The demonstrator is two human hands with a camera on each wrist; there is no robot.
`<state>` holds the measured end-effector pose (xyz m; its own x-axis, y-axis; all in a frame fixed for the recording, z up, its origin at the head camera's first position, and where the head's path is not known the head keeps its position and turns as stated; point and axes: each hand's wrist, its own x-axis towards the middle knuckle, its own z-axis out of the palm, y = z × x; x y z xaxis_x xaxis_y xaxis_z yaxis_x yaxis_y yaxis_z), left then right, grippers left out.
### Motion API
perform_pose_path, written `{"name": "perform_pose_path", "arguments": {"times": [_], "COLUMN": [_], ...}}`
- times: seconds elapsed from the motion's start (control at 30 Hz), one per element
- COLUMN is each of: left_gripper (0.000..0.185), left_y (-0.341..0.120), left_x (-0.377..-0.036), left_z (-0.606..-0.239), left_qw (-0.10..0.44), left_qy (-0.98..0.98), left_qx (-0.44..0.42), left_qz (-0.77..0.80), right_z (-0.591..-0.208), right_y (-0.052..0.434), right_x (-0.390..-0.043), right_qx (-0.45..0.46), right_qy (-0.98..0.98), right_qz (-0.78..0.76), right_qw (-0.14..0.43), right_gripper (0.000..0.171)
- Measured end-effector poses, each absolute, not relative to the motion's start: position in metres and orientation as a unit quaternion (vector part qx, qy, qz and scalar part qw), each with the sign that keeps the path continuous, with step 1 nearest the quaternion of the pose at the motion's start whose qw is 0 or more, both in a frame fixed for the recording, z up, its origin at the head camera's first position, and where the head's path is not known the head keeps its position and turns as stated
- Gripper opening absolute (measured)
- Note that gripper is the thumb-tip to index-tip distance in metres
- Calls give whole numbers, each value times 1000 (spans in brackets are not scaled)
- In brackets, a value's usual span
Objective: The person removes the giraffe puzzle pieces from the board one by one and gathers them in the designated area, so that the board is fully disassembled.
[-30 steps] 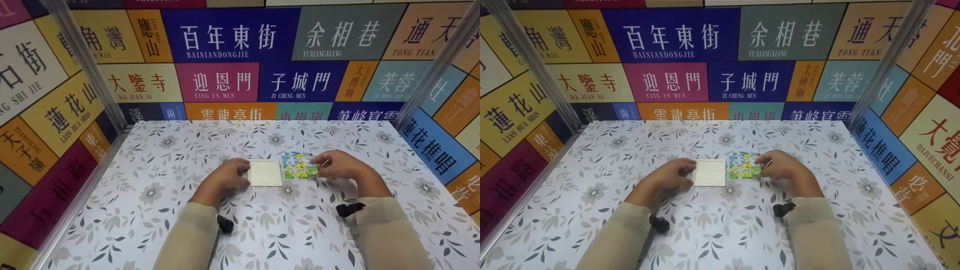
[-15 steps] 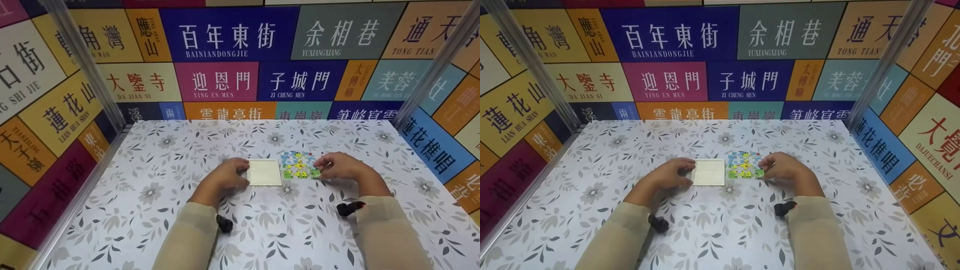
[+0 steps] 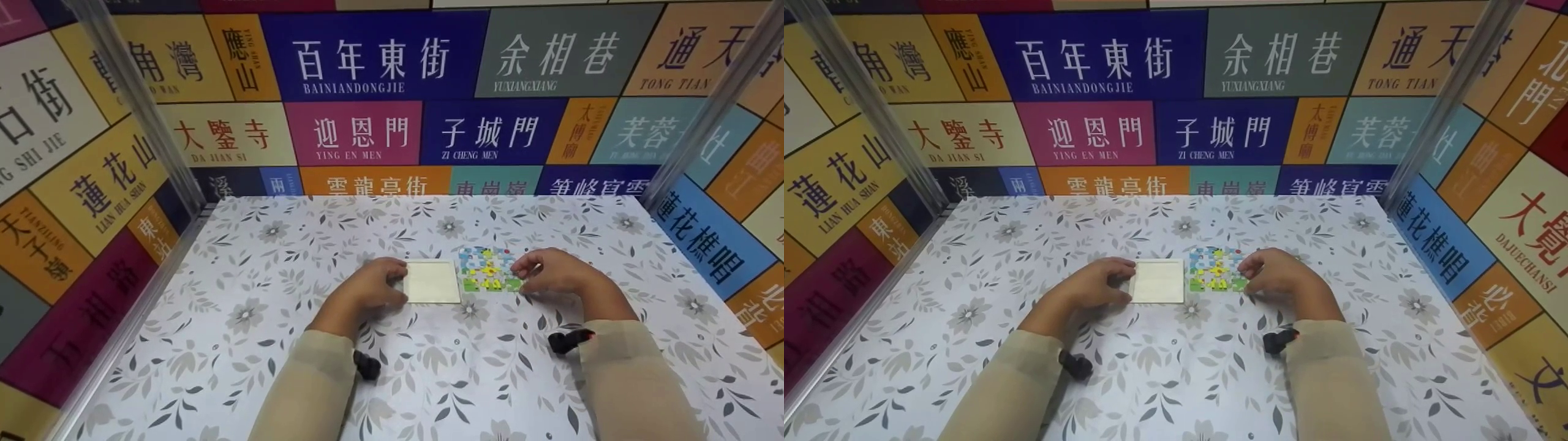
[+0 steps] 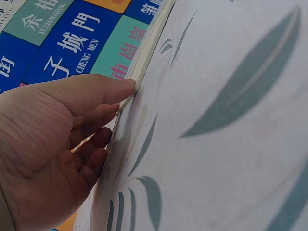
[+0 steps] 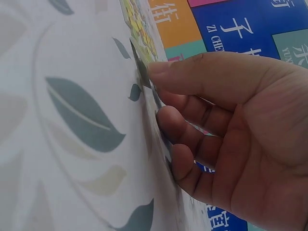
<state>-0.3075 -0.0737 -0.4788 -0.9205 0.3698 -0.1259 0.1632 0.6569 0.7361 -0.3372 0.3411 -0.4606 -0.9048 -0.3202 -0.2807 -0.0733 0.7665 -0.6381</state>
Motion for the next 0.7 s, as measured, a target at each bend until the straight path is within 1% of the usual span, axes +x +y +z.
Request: {"name": "perform_pose_path", "arguments": {"times": [0.2,0.47,0.7], "left_gripper": [59,56,57], "left_y": [-73,-74,-76], "left_x": [-308,-310,-309], "left_z": [-480,-480,-479], "left_qw": [123,115,116], "left_qy": [908,910,906], "left_qx": [163,159,140], "left_qz": [367,366,382], "right_z": [-460,-452,-434], "right_y": [343,332,304], "right_x": [-336,-335,-331], "right_qx": [-87,-87,-104], "right_qy": [913,917,929], "right_qz": [-354,-358,-341], "right_qw": [183,153,103], "right_gripper": [53,49,46]}}
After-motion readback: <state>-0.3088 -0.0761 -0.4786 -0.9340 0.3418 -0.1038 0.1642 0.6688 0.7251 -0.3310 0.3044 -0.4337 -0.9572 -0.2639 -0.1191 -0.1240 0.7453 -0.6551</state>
